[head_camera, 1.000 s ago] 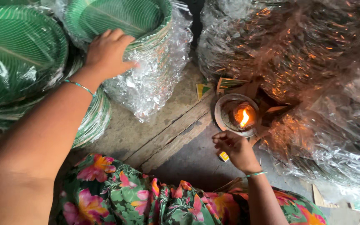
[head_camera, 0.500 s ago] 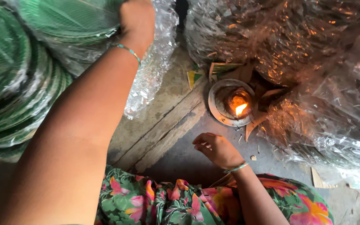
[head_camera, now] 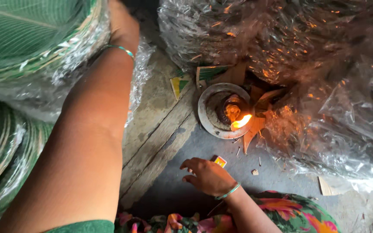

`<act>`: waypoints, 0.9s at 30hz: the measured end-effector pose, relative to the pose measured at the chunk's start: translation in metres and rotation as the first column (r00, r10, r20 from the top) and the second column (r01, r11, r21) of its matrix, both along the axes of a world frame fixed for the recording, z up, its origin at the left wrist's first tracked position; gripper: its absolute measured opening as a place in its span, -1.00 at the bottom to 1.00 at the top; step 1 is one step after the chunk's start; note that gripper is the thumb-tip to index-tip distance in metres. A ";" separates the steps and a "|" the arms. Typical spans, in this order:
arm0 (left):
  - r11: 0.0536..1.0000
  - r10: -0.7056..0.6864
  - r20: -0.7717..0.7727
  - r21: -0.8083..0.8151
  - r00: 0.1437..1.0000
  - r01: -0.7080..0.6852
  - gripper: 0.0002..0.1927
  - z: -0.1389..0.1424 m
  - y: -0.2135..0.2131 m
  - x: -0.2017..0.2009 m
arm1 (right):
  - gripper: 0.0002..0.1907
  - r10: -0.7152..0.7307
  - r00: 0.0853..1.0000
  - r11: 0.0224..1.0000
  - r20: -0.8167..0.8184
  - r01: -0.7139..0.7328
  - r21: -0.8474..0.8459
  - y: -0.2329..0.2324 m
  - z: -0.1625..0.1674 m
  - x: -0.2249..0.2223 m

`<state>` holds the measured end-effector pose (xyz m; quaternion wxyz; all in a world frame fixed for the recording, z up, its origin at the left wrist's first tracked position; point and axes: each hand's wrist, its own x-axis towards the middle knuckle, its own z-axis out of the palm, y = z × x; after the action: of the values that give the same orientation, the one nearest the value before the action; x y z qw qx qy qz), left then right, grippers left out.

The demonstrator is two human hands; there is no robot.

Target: The person sits on the floor and wraps individual green leaf-patterned plates with clear plastic film. They use a small flame from a metal bowl to heat and shrink the plastic around each plate, then place the wrapped plate onto a stack.

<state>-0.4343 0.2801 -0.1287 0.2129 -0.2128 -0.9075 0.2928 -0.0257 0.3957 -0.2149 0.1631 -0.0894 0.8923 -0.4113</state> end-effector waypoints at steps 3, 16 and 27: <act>0.998 0.010 0.256 -0.059 0.967 0.005 -0.71 -0.007 -0.005 -0.006 | -0.67 0.003 0.999 1.000 0.036 -0.002 -0.004 0.004 -0.001 -0.004; 0.685 -0.724 0.121 0.239 0.679 0.688 -0.69 0.019 -0.230 0.206 | -0.59 0.083 0.995 0.987 0.052 -0.089 0.132 -0.001 -0.014 0.010; 0.928 -0.308 -0.128 0.180 0.943 0.327 0.03 0.085 -0.319 0.192 | -0.58 0.130 0.984 0.946 0.118 -0.159 0.284 -0.005 -0.057 0.011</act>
<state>-0.2428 -0.0386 -0.0439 0.3217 -0.3199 -0.8743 0.1724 -0.0149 0.3909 -0.2721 0.2479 -0.1095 0.9252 -0.2658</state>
